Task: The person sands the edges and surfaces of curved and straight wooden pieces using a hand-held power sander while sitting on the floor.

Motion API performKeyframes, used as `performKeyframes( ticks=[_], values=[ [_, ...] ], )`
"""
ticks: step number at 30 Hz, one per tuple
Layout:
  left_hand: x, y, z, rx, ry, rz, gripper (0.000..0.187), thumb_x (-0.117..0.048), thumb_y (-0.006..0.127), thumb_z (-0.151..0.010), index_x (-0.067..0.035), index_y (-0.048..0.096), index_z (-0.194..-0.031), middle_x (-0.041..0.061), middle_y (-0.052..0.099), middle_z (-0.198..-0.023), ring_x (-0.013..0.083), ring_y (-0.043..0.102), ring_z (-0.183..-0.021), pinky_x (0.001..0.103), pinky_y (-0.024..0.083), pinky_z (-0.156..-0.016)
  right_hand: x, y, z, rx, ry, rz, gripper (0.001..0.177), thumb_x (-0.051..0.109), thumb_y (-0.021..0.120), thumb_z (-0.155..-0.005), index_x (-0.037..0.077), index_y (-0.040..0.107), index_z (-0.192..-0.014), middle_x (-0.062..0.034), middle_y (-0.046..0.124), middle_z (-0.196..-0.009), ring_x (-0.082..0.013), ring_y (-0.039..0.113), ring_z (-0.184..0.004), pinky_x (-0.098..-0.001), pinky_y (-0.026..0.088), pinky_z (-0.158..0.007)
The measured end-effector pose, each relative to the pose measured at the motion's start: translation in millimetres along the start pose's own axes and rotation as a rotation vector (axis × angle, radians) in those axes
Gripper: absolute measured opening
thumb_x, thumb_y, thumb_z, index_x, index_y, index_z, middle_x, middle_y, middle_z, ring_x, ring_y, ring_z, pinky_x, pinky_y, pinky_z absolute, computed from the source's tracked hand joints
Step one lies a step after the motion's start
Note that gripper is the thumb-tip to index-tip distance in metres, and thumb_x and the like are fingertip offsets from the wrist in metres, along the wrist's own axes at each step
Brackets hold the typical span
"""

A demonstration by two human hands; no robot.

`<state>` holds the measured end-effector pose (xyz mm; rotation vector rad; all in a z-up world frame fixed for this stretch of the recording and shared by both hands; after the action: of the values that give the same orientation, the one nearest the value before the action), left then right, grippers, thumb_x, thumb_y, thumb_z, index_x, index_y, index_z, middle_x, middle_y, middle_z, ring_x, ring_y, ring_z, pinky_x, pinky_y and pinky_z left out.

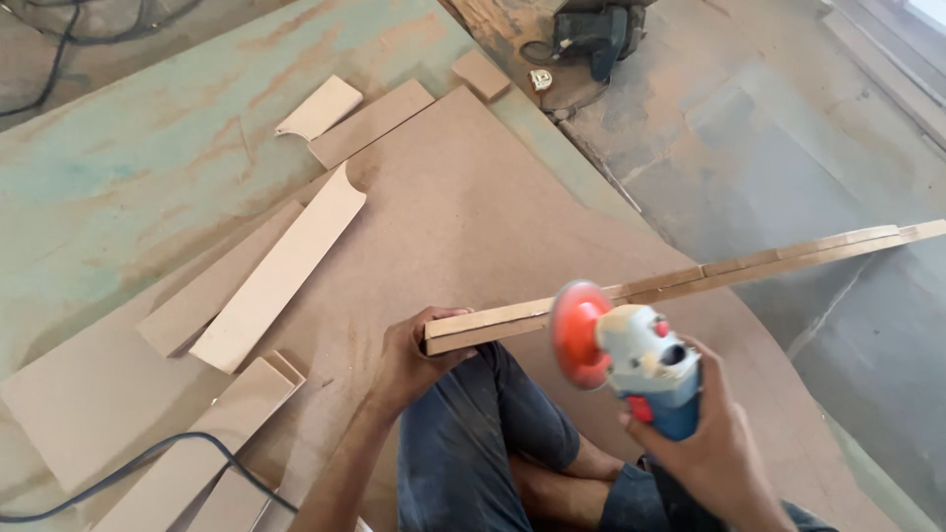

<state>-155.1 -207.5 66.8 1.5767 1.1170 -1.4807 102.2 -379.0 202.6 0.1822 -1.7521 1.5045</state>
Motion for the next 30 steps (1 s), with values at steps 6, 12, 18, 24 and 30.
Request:
performKeyframes(
  ticks=[6,12,18,24,30],
  values=[
    [4,-6,-4,0.007,0.050,-0.079,0.042,-0.008,0.089,-0.076,-0.009,0.075,-0.117,0.004,0.082,-0.105,0.0110,0.077,-0.093,0.027,0.061,-0.084,61,35,-2,0.192,-0.118,0.013,0.100,0.028,0.086,-0.067,0.015,0.033,-0.150,-0.0224,0.073,-0.113,-0.0410,0.074,-0.104,-0.0461,0.058,-0.085],
    [18,-11,-5,-0.009,0.023,-0.124,0.039,-0.002,0.084,-0.076,-0.007,0.075,-0.114,0.008,0.081,-0.103,0.0113,0.078,-0.091,0.028,0.061,-0.081,81,64,-6,0.319,-0.066,0.098,0.100,0.031,0.085,-0.069,0.018,0.030,-0.152,-0.0214,0.075,-0.109,-0.0451,0.073,-0.094,-0.0489,0.059,-0.077],
    [26,-13,-4,0.048,0.009,0.013,0.041,-0.001,0.081,-0.079,-0.006,0.073,-0.118,0.010,0.081,-0.109,0.0143,0.074,-0.092,0.028,0.061,-0.082,81,74,-7,0.333,-0.135,0.168,0.098,0.033,0.084,-0.072,0.014,0.031,-0.152,-0.0225,0.075,-0.106,-0.0455,0.073,-0.096,-0.0496,0.057,-0.078],
    [18,-10,-10,0.055,0.045,-0.102,0.043,-0.008,0.086,-0.076,-0.008,0.072,-0.116,0.006,0.079,-0.117,0.0124,0.076,-0.105,0.028,0.061,-0.091,41,55,-24,0.291,0.158,0.182,0.106,0.029,0.083,-0.070,0.018,0.024,-0.157,-0.0187,0.075,-0.106,-0.0379,0.078,-0.092,-0.0440,0.061,-0.082],
    [20,-9,-10,0.054,-0.011,-0.071,0.042,-0.009,0.087,-0.076,-0.008,0.074,-0.117,0.005,0.079,-0.117,0.0129,0.076,-0.104,0.028,0.061,-0.091,12,36,-34,0.107,0.114,0.167,0.093,0.023,0.082,-0.069,0.014,0.032,-0.146,-0.0204,0.075,-0.105,-0.0404,0.076,-0.098,-0.0481,0.058,-0.081]
  ],
)
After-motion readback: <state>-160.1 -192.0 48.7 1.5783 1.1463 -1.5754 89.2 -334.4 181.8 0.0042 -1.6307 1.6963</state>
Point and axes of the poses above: each hand's wrist, its own z-axis away from the middle knuckle, its own y-axis out of the palm, x = y × z, the point moved 3 cm from there along -z, towards the middle knuckle
